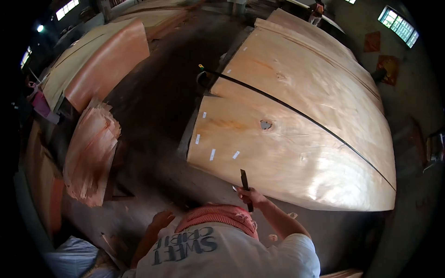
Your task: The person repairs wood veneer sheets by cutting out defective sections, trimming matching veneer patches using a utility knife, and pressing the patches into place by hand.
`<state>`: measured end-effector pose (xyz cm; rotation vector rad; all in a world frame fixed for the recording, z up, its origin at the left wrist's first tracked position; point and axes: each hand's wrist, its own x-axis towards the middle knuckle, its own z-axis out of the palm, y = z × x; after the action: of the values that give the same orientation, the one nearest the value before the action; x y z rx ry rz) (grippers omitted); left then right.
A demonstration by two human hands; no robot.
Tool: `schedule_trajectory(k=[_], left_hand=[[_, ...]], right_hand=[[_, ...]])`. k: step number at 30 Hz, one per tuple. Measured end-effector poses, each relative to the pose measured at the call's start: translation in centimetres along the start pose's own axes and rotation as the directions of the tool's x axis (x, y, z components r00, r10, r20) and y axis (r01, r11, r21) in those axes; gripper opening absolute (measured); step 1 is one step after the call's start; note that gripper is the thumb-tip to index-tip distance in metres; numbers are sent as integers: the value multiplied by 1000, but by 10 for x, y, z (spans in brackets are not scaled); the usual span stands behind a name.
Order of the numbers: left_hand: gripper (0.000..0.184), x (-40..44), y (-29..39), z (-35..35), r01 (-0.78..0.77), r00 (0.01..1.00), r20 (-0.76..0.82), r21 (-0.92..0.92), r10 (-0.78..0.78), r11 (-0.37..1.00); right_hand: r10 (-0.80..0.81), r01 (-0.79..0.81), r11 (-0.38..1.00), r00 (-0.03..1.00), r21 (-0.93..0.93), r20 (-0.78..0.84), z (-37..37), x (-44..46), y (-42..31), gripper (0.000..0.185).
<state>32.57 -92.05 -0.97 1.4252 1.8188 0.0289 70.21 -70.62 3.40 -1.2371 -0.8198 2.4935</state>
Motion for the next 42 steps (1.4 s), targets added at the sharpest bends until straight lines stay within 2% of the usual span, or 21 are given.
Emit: schedule_trajectory(k=[2, 6, 9, 11, 15, 17, 18, 20, 22, 23, 24, 25, 28, 29, 31, 34, 37, 40, 42], left_hand=[[33, 5, -56, 1, -14, 999, -45, 3, 14, 1000], [35, 13, -95, -26, 72, 997, -40, -14, -72, 997], [35, 36, -116, -39, 75, 994, -68, -114, -83, 991], [35, 58, -127, -52, 53, 995, -74, -95, -60, 994], [36, 93, -131, -94, 144, 989, -14, 13, -144, 989], [36, 110, -134, -121, 81, 997, -21, 51, -80, 995], [36, 108, -138, -135, 56, 998, -3, 75, -55, 996], [35, 121, -138, -168, -8, 998, 60, 84, 3, 996], [36, 142, -139, -201, -69, 994, 89, 84, 62, 994], [35, 160, -169, -196, -136, 990, 64, 131, 129, 982], [35, 172, -159, -215, -162, 985, 84, 144, 151, 976], [34, 186, -140, -239, -180, 981, 108, 162, 164, 970], [32, 234, -83, -287, -240, 960, 195, 205, 200, 949], [31, 254, -63, -298, -252, 952, 228, 210, 204, 945], [30, 288, -27, -315, -274, 934, 295, 217, 204, 937], [31, 332, 17, -335, -459, 866, 348, 267, 359, 848], [29, 383, 47, -343, -622, 762, 380, 202, 524, 757], [27, 441, 87, -358, -684, 696, 331, 34, 637, 729], [23, 479, 124, -369, -698, 686, 157, -137, 711, 703]], right_hand=[[25, -26, 999, 999, 28, 35, 27, 21, -14, 23], [42, -43, 998, 999, 55, 4, 56, 65, -20, 26], [80, -82, 995, 996, 53, 27, 73, 97, -34, 26], [87, -90, 995, 995, 48, 56, 78, 122, -43, 25], [9, -14, 991, 999, 130, 39, 82, 178, -59, 19], [-39, 38, 979, 999, 201, -1, 67, 214, -59, 15], [-119, 109, 972, 992, 206, 40, 46, 237, -49, 16], [-121, 140, 952, 989, 274, -87, 40, 253, -64, 16], [-269, 274, 909, 961, 315, -59, 29, 269, -77, 17], [-289, 334, 885, 940, 325, -182, 28, 273, -84, 17], [-303, 396, 861, 903, 320, -304, 35, 268, -101, 18], [-267, 431, 799, 879, 420, -395, 42, 264, -114, 19], [-321, 477, 666, 877, 573, -357, 25, 262, -101, 16], [-365, 485, 672, 875, 560, -319, 27, 252, -102, 17], [-372, 532, 604, 847, 593, -380, 34, 236, -100, 17], [-355, 587, 487, 809, 647, -468, 45, 221, -89, 16], [-337, 681, 476, 726, 557, -599, 54, 227, -82, 14], [-319, 756, 438, 637, 487, -702, 60, 249, -80, 12], [-227, 801, 390, 562, 455, -795, 71, 261, -90, 13]])
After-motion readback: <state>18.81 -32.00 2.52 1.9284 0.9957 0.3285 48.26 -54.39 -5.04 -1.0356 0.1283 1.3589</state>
